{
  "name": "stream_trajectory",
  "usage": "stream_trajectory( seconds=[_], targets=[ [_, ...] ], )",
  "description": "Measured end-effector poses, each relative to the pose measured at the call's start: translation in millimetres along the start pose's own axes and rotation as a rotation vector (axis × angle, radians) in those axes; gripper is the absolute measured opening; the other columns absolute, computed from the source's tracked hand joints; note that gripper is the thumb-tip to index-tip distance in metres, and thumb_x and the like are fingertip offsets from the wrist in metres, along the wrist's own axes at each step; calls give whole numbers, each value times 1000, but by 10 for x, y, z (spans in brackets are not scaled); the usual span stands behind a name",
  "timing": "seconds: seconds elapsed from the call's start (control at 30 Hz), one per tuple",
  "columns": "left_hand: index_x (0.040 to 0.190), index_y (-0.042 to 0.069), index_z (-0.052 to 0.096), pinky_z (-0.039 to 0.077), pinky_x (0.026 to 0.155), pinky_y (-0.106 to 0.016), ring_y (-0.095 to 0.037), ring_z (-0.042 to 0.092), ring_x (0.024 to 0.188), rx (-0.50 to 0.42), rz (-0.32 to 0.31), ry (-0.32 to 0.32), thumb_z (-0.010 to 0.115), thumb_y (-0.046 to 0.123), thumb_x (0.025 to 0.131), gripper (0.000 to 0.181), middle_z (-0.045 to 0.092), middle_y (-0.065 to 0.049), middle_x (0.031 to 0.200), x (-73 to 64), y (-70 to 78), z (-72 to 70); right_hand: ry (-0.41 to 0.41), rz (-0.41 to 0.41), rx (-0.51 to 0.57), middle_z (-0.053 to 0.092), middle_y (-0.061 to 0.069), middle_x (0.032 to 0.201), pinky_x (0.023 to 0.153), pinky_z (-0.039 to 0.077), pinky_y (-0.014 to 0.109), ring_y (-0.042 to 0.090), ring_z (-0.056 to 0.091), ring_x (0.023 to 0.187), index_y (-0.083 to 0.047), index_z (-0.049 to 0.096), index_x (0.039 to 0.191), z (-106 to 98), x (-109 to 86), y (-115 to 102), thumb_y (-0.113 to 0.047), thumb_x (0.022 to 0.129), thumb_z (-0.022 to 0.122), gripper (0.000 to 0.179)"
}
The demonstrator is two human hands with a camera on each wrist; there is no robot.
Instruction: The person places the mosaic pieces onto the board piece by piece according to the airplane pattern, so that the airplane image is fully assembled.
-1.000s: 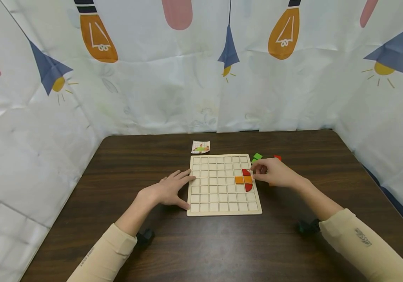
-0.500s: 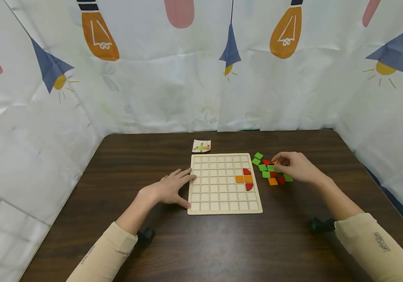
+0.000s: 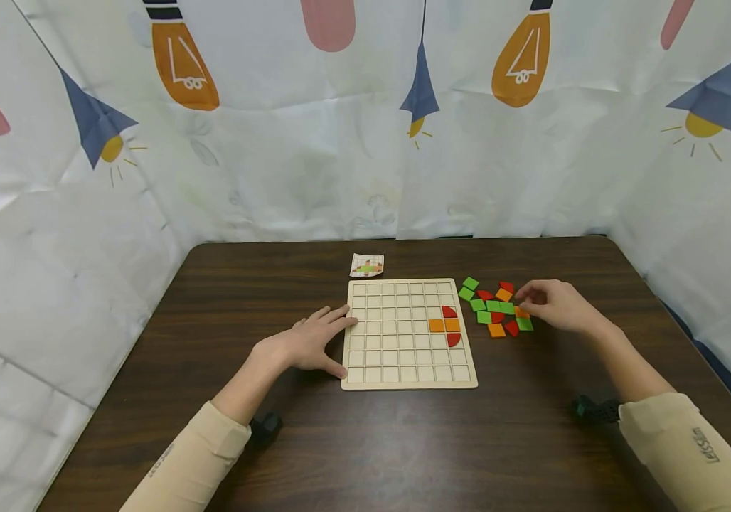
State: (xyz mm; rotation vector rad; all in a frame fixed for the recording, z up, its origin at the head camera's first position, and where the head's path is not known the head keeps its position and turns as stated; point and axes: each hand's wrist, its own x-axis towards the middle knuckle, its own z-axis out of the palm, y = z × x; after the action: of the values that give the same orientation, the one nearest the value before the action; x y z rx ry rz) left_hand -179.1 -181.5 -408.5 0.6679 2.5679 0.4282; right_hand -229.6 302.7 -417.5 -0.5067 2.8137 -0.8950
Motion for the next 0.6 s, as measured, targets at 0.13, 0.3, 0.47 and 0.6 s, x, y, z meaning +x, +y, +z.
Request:
stream_trajectory(
  seconds=[0.13,0.3,0.47,0.6],
  targets=[
    [162,16,35,18,113,-73,-42,10,154,-3,4,0,85,49,83,99,14,-9,171,5,1,1,-15,15,-33,64,3,87,67,47,35,19,56,75,1,70,111,8,0,84,-14,98,71,20],
    [162,16,34,18,114,-73,-42,10,154,2,2,-2,84,50,84,99,13,-9,171,5,1,-3,-33,24,-52,62,2,87,66,45,36,19,54,73,2,70,112,18,7,134,-15,97,73,23],
    [162,16,34,18,114,-72,-41,9,155,9,-6,-7,84,49,84,99,13,-9,171,2,4,-10,-25,31,-66,63,2,88,68,46,37,19,55,76,1,70,111,25,6,157,-15,98,71,21],
    [162,16,33,18,114,-72,-41,9,155,12,-6,-8,84,49,84,99,13,-9,171,2,1,-7,-18,37,-68,64,2,89,70,46,38,20,56,78,1,71,111,22,4,162,-15,99,70,20]
  ],
)
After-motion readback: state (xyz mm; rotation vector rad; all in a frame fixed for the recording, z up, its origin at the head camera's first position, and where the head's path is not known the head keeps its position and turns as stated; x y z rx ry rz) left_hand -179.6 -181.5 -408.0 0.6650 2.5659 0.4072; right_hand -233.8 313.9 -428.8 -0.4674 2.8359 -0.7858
